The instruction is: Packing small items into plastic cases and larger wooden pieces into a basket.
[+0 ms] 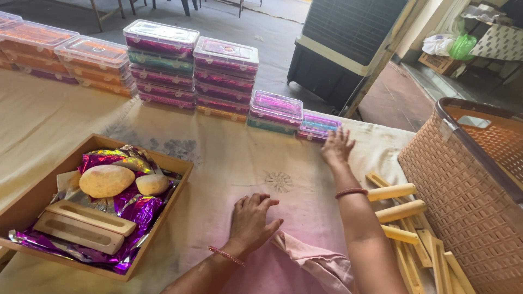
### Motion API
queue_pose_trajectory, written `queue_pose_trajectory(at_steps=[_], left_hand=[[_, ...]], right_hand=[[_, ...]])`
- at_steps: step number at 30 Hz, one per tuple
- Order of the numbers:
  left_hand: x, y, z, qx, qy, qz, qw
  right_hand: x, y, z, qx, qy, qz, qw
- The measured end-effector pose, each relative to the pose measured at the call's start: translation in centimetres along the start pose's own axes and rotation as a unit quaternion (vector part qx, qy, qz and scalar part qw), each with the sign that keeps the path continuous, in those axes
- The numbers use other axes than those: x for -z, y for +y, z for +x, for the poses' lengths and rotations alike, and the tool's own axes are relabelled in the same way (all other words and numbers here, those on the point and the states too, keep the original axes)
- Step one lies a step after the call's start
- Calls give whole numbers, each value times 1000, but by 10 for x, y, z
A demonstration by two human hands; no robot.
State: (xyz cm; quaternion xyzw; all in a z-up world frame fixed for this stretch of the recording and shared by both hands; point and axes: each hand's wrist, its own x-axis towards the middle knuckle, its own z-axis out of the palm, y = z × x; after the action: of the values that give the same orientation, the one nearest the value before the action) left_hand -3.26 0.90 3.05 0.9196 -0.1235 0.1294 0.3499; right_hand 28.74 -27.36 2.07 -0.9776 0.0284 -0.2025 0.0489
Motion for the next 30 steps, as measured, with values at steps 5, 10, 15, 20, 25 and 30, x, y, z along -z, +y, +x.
queue_pose_trajectory(at_steps=[5,10,15,20,25,30], left_hand=[[2,-1,0,-9,-11,2,1000],[1,-4,0,-26,24,4,999],[-2,-5,0,-37,38,17,998],[-5,-6,1,-42,28,37,998],[-11,-15,0,-69,51,59,995],[-10,-20,0,-95,43,67,992]], right_hand=[[50,-63,-40,124,73,-45,989],[89,-27,-42,191,224,-225,929],[213,59,-76,35,172,-312,934],[286,132,-118,-101,58,-332,936],[299,189,-156,-96,-38,-379,920],[363,195,-210,-83,-96,-301,945]])
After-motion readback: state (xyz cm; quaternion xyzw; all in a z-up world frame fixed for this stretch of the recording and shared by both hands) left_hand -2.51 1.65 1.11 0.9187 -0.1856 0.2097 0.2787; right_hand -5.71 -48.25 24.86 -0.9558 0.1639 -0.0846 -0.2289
